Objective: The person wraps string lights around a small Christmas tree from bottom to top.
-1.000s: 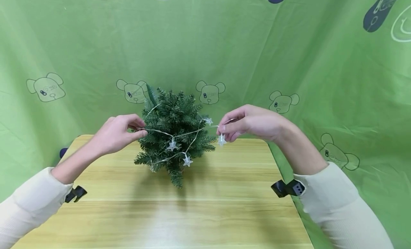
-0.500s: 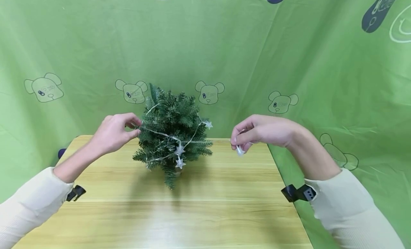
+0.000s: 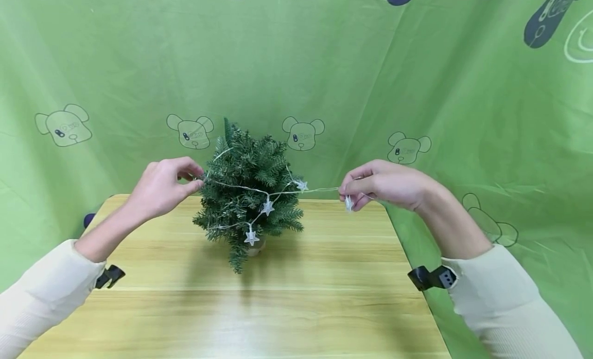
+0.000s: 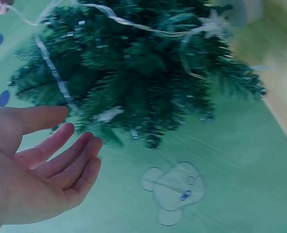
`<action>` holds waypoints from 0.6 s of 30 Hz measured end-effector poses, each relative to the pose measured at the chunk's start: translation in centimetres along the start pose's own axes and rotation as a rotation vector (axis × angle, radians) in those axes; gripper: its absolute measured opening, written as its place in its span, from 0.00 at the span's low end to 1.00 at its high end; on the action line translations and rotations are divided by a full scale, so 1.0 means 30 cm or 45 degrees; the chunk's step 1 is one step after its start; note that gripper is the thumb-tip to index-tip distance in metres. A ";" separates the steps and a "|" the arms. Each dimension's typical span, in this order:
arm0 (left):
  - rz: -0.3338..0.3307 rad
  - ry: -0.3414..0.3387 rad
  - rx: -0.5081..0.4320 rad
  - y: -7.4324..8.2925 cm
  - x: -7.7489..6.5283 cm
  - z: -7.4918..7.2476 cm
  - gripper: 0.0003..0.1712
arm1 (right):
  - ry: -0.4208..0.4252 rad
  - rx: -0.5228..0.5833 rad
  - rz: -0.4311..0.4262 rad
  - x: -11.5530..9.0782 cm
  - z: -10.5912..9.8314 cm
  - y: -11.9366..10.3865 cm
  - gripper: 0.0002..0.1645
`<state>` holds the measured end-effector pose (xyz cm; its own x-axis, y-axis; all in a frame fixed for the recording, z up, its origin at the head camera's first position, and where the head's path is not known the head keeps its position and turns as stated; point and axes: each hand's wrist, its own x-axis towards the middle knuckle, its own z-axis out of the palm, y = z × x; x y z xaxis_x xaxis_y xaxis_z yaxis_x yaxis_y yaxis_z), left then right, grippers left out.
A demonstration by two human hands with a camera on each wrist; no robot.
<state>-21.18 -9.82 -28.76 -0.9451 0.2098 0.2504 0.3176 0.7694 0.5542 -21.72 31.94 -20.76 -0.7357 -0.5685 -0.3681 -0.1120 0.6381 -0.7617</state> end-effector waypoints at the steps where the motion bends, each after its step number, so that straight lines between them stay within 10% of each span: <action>1: 0.007 0.020 -0.015 0.011 -0.001 -0.006 0.14 | 0.020 0.012 -0.008 0.002 0.000 0.000 0.17; 8: 0.096 0.161 -0.144 0.112 -0.010 -0.023 0.13 | 0.140 0.133 -0.047 0.007 0.001 -0.011 0.17; 18: 0.139 0.076 -0.143 0.150 0.018 0.004 0.16 | 0.202 0.267 -0.022 0.012 -0.005 0.007 0.16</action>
<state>-20.28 -6.17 -26.24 -0.8994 0.2493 0.3590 0.4277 0.6713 0.6054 -22.11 31.95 -20.97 -0.8321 -0.4796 -0.2785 0.0034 0.4978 -0.8673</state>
